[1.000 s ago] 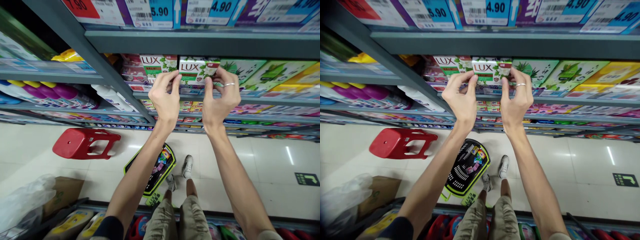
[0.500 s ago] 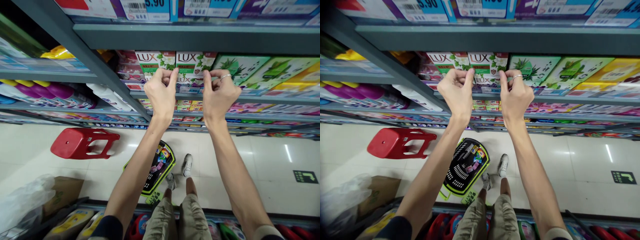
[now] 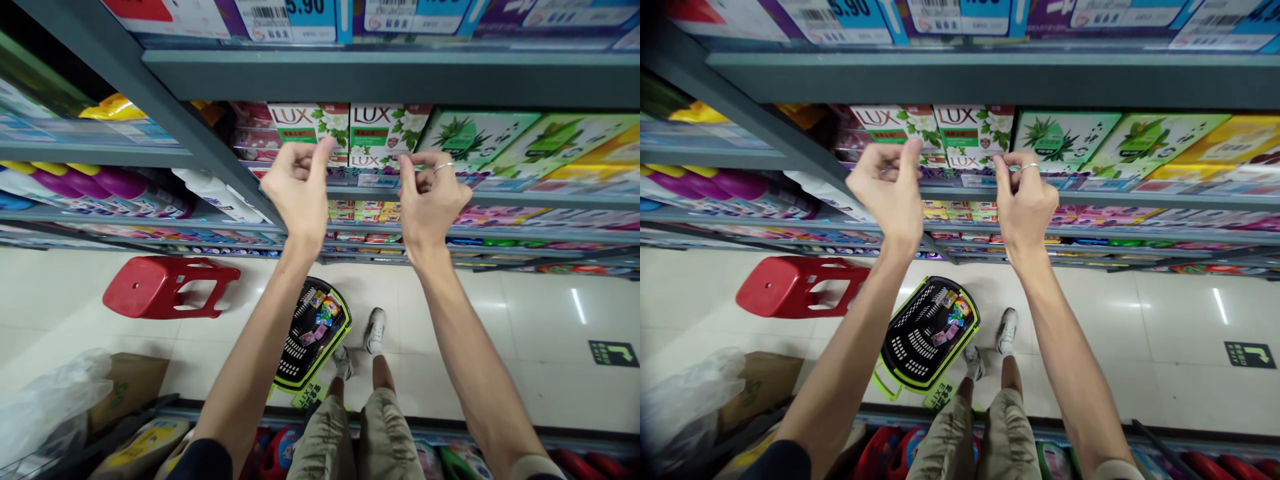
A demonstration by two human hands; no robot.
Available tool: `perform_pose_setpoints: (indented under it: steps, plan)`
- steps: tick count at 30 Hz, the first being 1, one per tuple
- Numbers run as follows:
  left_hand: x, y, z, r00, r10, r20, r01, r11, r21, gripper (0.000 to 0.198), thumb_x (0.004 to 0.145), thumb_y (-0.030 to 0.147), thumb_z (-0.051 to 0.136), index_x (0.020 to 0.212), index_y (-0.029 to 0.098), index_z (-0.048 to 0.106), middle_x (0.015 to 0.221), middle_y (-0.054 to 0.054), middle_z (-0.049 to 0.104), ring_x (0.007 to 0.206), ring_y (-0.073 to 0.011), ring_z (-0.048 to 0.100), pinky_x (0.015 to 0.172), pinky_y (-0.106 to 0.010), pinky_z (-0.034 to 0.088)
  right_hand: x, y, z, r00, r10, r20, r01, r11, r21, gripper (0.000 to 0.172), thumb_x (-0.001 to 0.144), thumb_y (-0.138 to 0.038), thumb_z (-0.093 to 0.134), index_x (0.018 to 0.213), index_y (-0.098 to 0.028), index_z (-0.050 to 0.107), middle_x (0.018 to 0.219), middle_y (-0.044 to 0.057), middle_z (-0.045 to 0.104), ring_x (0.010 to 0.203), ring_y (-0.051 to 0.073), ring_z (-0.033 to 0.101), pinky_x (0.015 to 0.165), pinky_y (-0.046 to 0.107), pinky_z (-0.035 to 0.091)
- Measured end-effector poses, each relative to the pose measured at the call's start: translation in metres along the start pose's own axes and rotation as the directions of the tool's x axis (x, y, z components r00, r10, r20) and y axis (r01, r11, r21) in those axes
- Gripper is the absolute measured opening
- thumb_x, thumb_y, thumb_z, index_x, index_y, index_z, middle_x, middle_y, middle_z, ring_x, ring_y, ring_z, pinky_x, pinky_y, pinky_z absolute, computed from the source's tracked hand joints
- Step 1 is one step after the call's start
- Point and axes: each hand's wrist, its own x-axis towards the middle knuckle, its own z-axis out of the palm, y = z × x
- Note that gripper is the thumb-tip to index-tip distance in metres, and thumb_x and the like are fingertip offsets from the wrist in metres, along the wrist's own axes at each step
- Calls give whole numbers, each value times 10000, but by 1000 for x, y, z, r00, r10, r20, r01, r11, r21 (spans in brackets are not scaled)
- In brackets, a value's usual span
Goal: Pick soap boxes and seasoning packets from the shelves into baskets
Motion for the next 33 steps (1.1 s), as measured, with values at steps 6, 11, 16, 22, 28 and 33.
perform_pose_setpoints:
  steps: [6,11,16,22,28,33]
  plan:
    - [15,-13,-32,999,42,7,-42,999,22,543,941,763,636,798,241,682,689,-5,626,597,-126,601,558,-326,465,-19,1,-1,996,-26,80,29,999,-31,429,1158,-503,377,1280,-223,678,730,14,648,630,154,606,686,312,491]
    - [-14,-5,-36,993,3,122,-9,999,47,462,1005,682,607,937,244,738,768,-25,690,656,-129,633,568,-278,496,-25,11,-3,997,-52,64,52,999,-5,373,1131,-475,459,1269,-220,694,668,-17,600,594,139,579,663,284,454]
    - [-39,-14,-3,919,75,387,-119,989,91,363,1013,585,653,1196,283,739,719,12,687,646,-136,626,676,-286,528,-21,27,0,996,-65,61,66,998,-8,400,1139,-508,426,1219,-218,689,655,-15,612,573,137,587,647,285,460]
    - [-31,-36,15,950,95,297,-135,984,118,391,1001,636,637,1151,279,688,707,16,671,672,-152,654,758,-287,561,-13,32,2,987,-84,136,98,990,-98,453,1156,-530,342,1249,-241,678,678,2,613,611,158,620,661,305,480]
    - [-33,-36,4,903,158,399,-218,970,110,440,1032,642,558,1158,267,751,959,-67,793,894,-204,756,892,-327,601,-9,34,-8,975,-120,186,146,981,-132,431,1152,-506,369,1268,-251,697,724,26,654,654,167,644,693,317,478]
    - [-36,-38,6,894,125,430,-187,977,105,424,1021,631,592,1203,281,747,904,-47,780,861,-189,755,872,-308,592,-9,42,-11,973,-126,193,153,980,-129,461,1153,-515,347,1287,-248,698,716,27,658,655,167,642,689,305,482]
